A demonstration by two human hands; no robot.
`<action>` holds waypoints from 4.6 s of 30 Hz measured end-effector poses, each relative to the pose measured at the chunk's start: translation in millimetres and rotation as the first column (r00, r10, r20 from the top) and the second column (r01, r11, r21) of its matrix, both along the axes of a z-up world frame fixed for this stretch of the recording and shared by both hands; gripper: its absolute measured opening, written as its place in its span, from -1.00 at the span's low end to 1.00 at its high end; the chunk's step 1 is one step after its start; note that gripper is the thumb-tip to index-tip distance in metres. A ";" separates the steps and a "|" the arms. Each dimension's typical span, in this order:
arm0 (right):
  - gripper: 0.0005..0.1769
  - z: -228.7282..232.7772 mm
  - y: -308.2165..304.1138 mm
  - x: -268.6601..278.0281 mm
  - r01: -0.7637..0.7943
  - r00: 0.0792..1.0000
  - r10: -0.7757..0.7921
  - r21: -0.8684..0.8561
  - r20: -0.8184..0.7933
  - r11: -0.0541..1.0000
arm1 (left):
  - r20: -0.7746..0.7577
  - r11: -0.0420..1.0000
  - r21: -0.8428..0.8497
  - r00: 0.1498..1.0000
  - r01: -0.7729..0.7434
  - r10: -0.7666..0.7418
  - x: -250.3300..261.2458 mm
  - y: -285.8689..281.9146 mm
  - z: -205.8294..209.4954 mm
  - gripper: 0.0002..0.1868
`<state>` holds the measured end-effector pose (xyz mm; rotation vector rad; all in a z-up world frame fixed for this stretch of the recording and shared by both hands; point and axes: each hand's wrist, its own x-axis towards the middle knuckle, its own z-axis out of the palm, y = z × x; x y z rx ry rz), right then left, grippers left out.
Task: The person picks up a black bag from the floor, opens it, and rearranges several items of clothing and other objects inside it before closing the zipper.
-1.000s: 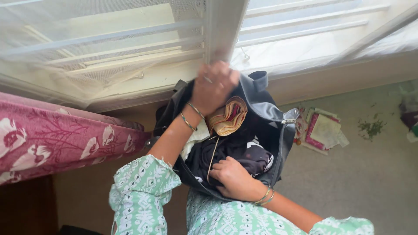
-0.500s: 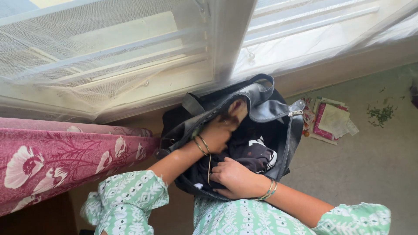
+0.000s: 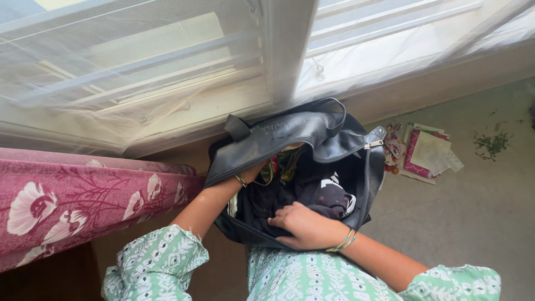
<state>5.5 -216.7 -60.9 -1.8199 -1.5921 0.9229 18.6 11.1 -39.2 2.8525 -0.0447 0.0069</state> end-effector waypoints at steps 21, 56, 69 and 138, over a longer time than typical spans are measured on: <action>-0.56 -113.5 -79.5 227.7 0.498 0.772 -0.472 0.056 0.425 0.865 | -0.051 0.880 -0.201 0.892 0.431 -0.449 86.6 -156.4 -164.8 -0.74; -0.45 -49.3 -84.1 232.2 0.633 0.773 -0.615 -0.129 0.154 0.763 | 0.375 0.728 0.147 0.643 0.670 -0.668 -7.5 -161.4 -191.2 -0.63; -0.55 -183.9 -11.1 238.8 0.582 0.639 -0.306 -0.184 0.705 0.792 | 0.330 0.731 0.084 0.674 0.677 -0.661 5.5 -155.4 -180.4 -0.74; -0.33 -40.6 5.8 109.8 -0.069 0.685 0.178 -0.181 0.707 0.981 | 0.106 0.537 -0.410 0.547 -0.737 0.831 -173.1 -38.7 -58.6 -0.29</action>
